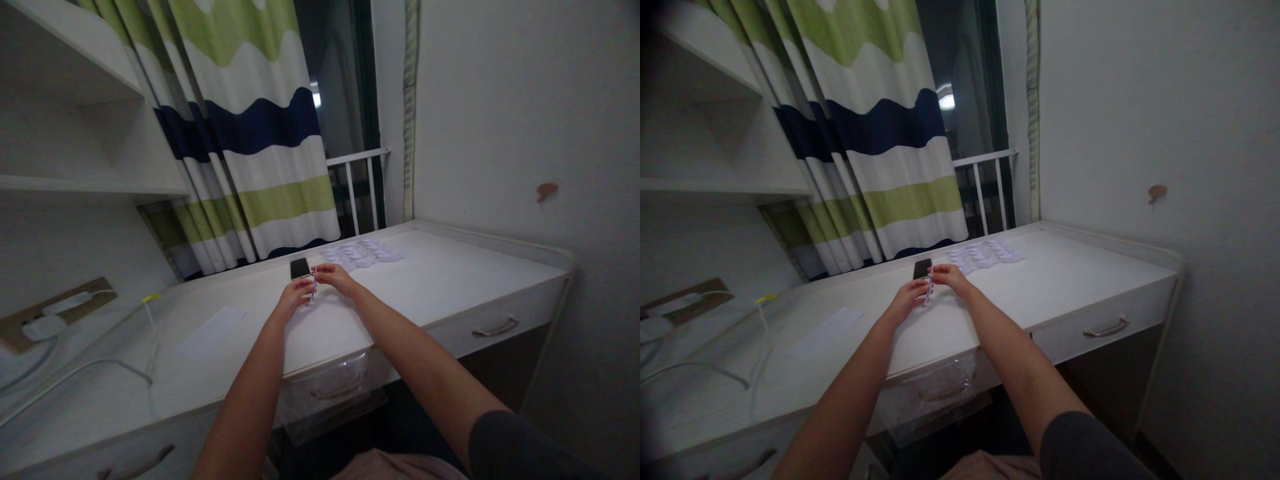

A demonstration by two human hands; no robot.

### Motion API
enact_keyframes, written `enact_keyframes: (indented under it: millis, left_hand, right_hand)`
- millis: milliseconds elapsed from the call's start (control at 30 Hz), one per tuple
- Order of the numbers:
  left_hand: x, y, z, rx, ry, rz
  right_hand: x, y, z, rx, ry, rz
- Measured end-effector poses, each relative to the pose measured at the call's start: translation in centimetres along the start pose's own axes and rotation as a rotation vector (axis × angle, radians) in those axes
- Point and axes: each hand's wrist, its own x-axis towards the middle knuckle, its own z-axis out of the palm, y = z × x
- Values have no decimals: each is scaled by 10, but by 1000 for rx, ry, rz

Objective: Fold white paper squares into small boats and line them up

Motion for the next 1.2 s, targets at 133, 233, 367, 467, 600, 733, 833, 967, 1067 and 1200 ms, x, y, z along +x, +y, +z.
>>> enact_keyframes:
  millis: [133, 233, 367, 467, 600, 733, 833, 967, 1067, 1200]
  left_hand:
    - [-1, 2, 1, -63, 23, 31]
    - [-1, 1, 2, -79, 40, 48]
    - [0, -1, 2, -51, 68, 65]
    - [1, -2, 2, -27, 80, 68]
    - [2, -2, 2, -20, 82, 73]
    - [3, -3, 1, -43, 57, 63]
    - [3, -4, 1, -77, 20, 53]
    - [3, -3, 2, -115, -16, 48]
    - [2, -1, 2, -143, -36, 32]
    - [-1, 2, 2, -200, -58, 7]
  right_hand:
    - [0, 4, -1, -19, -42, 15]
    - [0, 4, -1, -69, -49, 47]
    - [0, 3, -1, -123, -30, 53]
    - [1, 3, 0, -139, -21, 59]
    - [1, 2, 0, -155, -13, 71]
    - [0, 1, 0, -161, -26, 86]
    - [-2, 0, 1, -125, -39, 110]
    - [-6, -4, 3, -41, -69, 147]
    - [-10, -8, 5, 22, -111, 175]
    - [-11, -10, 5, 77, -165, 188]
